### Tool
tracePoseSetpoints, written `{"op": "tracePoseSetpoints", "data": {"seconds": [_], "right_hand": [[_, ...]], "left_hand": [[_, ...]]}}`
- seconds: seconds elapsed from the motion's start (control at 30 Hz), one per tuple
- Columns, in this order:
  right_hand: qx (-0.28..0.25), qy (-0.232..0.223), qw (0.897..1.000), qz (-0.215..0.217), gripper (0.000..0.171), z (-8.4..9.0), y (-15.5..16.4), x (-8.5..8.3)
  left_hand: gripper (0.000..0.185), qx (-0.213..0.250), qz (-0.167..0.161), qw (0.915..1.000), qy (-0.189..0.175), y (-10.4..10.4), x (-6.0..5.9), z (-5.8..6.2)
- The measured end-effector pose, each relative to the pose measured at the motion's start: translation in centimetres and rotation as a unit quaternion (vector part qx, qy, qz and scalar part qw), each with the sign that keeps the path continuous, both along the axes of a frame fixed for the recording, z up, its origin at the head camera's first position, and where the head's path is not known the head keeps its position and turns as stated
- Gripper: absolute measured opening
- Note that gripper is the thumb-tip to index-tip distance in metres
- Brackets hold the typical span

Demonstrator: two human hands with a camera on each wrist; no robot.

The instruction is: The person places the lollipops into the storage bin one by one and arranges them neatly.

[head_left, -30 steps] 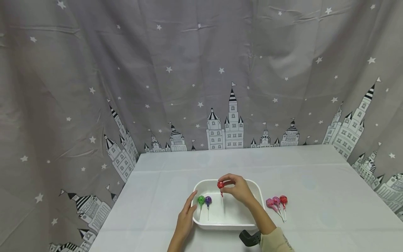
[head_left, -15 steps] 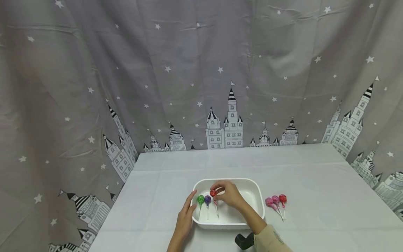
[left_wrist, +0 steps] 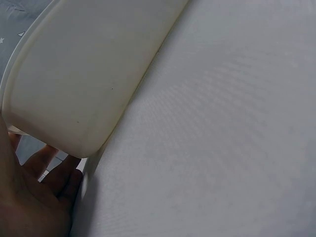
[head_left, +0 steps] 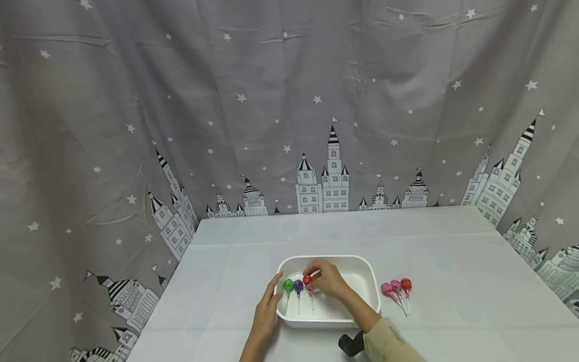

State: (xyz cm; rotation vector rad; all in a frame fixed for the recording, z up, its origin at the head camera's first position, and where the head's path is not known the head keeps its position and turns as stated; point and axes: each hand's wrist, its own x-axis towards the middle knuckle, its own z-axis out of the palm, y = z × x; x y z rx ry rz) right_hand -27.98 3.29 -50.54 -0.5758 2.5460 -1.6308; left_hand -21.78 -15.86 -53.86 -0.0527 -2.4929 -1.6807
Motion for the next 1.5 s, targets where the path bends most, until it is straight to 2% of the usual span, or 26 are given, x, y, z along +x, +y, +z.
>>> {"op": "tracePoseSetpoints", "data": {"seconds": [0.1,0.3,0.87,1.27,1.5], "right_hand": [[0.003,-0.010,1.000,-0.005,0.027,-0.17,-0.13,-0.02],[0.027,0.001,0.999,-0.019,0.025,-0.53,-0.24,0.04],[0.040,0.003,0.999,-0.015,0.026,-0.79,-0.47,0.09],[0.072,0.036,0.997,-0.008,0.025,-0.85,-0.36,-0.01],[0.065,0.030,0.997,-0.013,0.028,-0.96,-0.21,0.11]], "left_hand": [[0.042,0.002,0.000,1.0000,0.005,-0.06,-0.07,-0.01],[0.043,0.005,-0.002,1.0000,0.003,-0.09,-0.01,-0.05],[0.043,0.005,0.000,1.0000,-0.001,0.15,0.05,0.18],[0.043,0.004,0.000,1.0000,-0.006,0.14,-0.04,0.18],[0.043,0.009,0.000,0.9999,-0.006,0.13,0.01,0.18]]}}
